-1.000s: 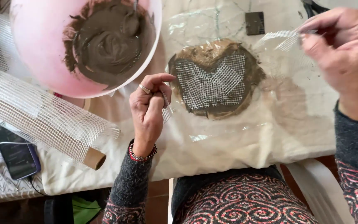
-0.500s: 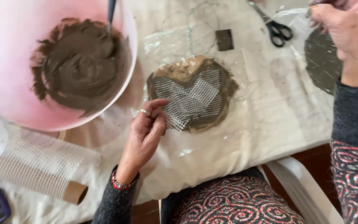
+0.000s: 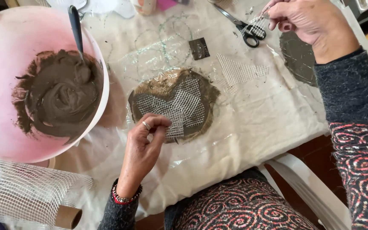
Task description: Applying mesh reinforcement and spreadable paste to a butterfly-shaped art piece.
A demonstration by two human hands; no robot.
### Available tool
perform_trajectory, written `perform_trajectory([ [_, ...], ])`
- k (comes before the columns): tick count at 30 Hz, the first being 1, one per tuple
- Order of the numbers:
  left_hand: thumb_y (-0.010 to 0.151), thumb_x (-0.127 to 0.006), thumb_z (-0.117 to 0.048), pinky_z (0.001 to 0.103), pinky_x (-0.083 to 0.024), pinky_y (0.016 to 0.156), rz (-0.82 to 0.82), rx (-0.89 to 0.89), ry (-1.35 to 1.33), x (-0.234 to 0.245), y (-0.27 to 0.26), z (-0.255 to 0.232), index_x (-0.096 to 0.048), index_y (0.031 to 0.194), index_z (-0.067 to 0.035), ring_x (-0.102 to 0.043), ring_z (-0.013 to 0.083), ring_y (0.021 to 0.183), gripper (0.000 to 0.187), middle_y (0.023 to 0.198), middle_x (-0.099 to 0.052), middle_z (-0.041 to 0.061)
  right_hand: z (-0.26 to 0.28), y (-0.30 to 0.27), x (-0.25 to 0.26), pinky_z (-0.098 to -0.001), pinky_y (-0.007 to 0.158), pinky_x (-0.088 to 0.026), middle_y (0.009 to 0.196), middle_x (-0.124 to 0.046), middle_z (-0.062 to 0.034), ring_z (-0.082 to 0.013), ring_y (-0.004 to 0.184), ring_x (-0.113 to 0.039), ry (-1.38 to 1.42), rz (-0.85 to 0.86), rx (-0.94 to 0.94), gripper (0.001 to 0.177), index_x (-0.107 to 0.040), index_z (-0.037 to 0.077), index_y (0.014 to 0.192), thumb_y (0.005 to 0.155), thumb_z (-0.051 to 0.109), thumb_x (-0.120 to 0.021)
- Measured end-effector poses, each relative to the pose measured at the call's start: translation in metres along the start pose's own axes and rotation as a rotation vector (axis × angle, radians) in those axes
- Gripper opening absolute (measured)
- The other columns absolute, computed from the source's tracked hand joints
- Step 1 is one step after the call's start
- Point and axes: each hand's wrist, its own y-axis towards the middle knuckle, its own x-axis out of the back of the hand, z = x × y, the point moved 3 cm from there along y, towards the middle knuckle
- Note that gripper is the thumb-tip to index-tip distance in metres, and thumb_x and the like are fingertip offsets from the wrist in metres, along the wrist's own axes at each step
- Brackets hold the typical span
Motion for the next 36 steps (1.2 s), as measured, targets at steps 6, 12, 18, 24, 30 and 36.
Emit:
perform_trajectory([
  [6, 0.086, -0.084, -0.021, 0.033, -0.059, 0.079, -0.085, -0.173, 0.308, -0.038, 0.053, -0.042, -0.05, 0.143, 0.0, -0.067, 0.023, 0.088, 0.07, 0.142, -0.05, 0.016, 0.028, -0.01, -0.012, -0.0168, 0.054, -0.042, 0.089, -0.068, -0.0022, -0.0066, 0.072, -0.064, 0.272, 0.089, -0.036, 0.004, -0.067, 0.004, 0.104, 0.104, 0.007, -0.065],
  [12, 0.078, -0.088, -0.013, 0.034, -0.061, 0.091, -0.113, -0.58, 0.191, -0.121, 0.153, -0.027, -0.032, 0.153, 0.005, -0.068, 0.0311, 0.109, 0.096, 0.149, -0.037, 0.022, 0.042, -0.027, -0.019, -0.0176, 0.057, -0.046, 0.082, -0.069, -0.0068, -0.0085, 0.068, -0.064, 0.411, 0.181, 0.017, 0.005, -0.068, 0.0, 0.1, 0.103, 0.004, -0.066],
  [18, 0.083, -0.075, 0.004, 0.03, -0.063, 0.077, -0.014, -0.324, 0.069, -0.15, 0.171, 0.002, -0.056, 0.136, 0.007, -0.077, 0.0219, 0.086, 0.057, 0.138, -0.053, 0.016, 0.002, -0.044, -0.007, -0.0204, 0.055, -0.048, 0.082, -0.068, -0.0054, -0.0097, 0.064, -0.064, 0.403, 0.102, -0.094, 0.003, -0.066, 0.0, 0.099, 0.097, 0.002, -0.066],
  [24, 0.073, -0.081, -0.006, 0.041, -0.057, 0.079, -0.114, -0.247, 0.334, -0.185, 0.196, 0.005, -0.057, 0.125, 0.01, -0.07, 0.0342, 0.091, 0.059, 0.13, -0.054, 0.021, -0.01, -0.021, -0.015, -0.023, 0.048, -0.041, 0.073, -0.065, -0.0034, -0.0093, 0.057, -0.059, 0.128, 0.031, -0.219, 0.011, -0.07, 0.001, 0.104, 0.094, 0.002, -0.068],
  [30, 0.089, -0.072, -0.027, 0.052, -0.05, 0.088, -0.105, -0.195, 0.717, -0.219, 0.223, 0.041, -0.061, 0.11, 0.0, -0.064, 0.0388, 0.104, 0.036, 0.113, -0.06, 0.018, -0.042, 0.061, -0.006, -0.0466, 0.08, -0.056, 0.089, -0.076, -0.0173, -0.0355, 0.082, -0.072, -0.696, -0.283, 0.132, 0.019, -0.084, 0.009, 0.102, 0.096, 0.024, -0.074],
  [36, 0.083, -0.058, -0.007, 0.053, -0.049, 0.084, -0.274, -0.208, 0.744, -0.194, 0.192, 0.006, -0.062, 0.114, -0.002, -0.06, 0.0432, 0.105, 0.032, 0.125, -0.051, 0.031, -0.067, 0.125, -0.059, -0.0518, 0.07, -0.054, 0.089, -0.074, -0.0213, -0.0438, 0.082, -0.07, -0.691, -0.612, 0.233, 0.05, -0.077, 0.001, 0.093, 0.078, 0.046, -0.093],
])
